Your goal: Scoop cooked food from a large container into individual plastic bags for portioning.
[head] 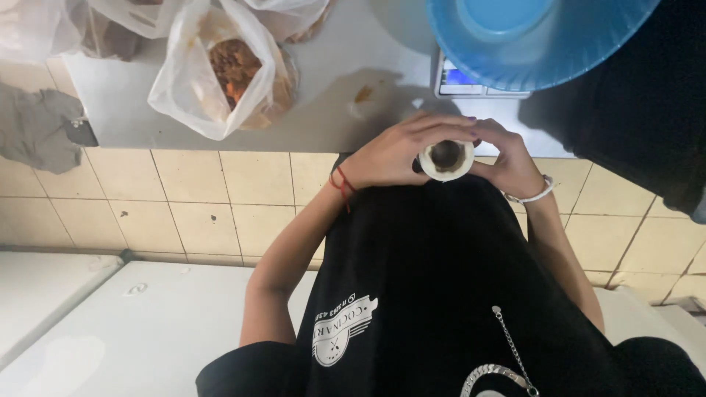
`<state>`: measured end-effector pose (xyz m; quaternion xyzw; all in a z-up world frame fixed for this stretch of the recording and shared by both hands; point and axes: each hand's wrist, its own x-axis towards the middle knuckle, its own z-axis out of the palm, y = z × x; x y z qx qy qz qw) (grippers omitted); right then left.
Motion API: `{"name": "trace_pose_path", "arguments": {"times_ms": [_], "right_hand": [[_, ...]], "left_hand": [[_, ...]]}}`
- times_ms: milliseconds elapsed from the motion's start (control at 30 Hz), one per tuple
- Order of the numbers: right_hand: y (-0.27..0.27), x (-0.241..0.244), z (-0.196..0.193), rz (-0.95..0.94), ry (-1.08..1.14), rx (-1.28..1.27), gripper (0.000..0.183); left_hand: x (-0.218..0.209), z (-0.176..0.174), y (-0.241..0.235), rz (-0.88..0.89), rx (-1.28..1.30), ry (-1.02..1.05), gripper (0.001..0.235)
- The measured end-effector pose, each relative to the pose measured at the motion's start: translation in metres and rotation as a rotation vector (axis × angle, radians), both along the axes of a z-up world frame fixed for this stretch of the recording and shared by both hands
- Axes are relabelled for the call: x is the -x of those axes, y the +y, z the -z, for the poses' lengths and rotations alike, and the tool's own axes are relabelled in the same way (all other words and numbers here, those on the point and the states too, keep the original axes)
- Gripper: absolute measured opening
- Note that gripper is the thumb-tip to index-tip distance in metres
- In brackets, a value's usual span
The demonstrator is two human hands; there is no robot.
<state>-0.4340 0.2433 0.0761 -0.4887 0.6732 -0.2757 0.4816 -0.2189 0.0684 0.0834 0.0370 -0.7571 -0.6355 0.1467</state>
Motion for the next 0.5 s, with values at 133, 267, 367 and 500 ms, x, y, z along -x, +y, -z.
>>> {"name": "trace_pose_path", "arguments": {"times_ms": [133,267,367,500], "right_hand": [[0.008,-0.001,-0.009,0.058,0.074,0.111,0.051],[0.012,-0.005,-0.026,0.063,0.078,0.131,0.056],[0.002,-0.012,-0.041,0.084,0.054,0.188,0.071],[0.007,-0.031,-0.050,0.095,0.293,0.249,0.090]], "left_hand": [[0.011,-0.004,0.002,0.025,0.021,-0.032,0.064],[0.010,-0.012,0.007,-0.031,0.009,-0.088,0.067],[0.011,-0.013,0.011,-0.069,0.024,-0.135,0.075],[0.009,-0.009,0.035,-0.170,0.035,-0.201,0.078]]}}
